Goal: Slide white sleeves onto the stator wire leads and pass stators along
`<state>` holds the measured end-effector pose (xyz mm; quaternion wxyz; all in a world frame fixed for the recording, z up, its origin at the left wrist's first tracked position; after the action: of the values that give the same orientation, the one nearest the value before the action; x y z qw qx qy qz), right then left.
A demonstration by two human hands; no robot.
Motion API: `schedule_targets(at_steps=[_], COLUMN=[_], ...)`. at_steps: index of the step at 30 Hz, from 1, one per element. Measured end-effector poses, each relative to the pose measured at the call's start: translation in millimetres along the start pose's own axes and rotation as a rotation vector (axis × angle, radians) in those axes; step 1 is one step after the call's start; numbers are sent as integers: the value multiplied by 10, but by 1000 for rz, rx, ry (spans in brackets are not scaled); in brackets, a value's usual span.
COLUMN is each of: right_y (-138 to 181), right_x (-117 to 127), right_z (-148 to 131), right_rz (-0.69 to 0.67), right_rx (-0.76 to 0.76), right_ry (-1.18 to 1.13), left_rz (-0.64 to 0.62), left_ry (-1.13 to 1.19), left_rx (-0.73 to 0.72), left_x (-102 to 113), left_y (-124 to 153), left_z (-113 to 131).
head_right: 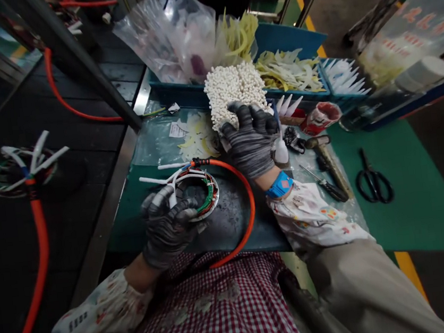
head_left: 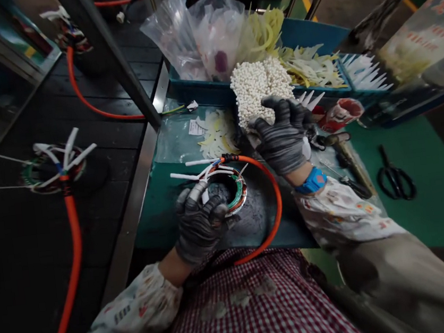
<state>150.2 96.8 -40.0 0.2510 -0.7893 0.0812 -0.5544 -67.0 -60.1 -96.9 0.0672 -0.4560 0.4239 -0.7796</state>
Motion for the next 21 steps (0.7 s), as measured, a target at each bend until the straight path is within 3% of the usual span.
schedule_targets(at_steps=[6,18,21], right_y=[-48,-49,-66], right_x=[17,55,86], right_z=[-56,31,10], right_rz=[6,-55,9], right_rx=[49,88,93], right_ry=[29,-49,-86], left_rz=[-21,-47,-58], left_ry=[23,61,88], left_rx=[3,-36,-15], left_x=[-88,-42,-63], left_y=[27,-38,-10], left_z=[-147,-117,-126])
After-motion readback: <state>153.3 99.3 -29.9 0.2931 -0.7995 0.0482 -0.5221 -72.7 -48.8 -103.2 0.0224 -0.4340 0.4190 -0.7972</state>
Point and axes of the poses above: each hand's wrist, its own y-axis away from the middle knuckle, its own x-axis out of the back of the hand, z = x × y, the point moved 5 cm from there along -y, towards the middle knuckle, and after that the axes turned 4 degrees about y, right-handed, at the moved point
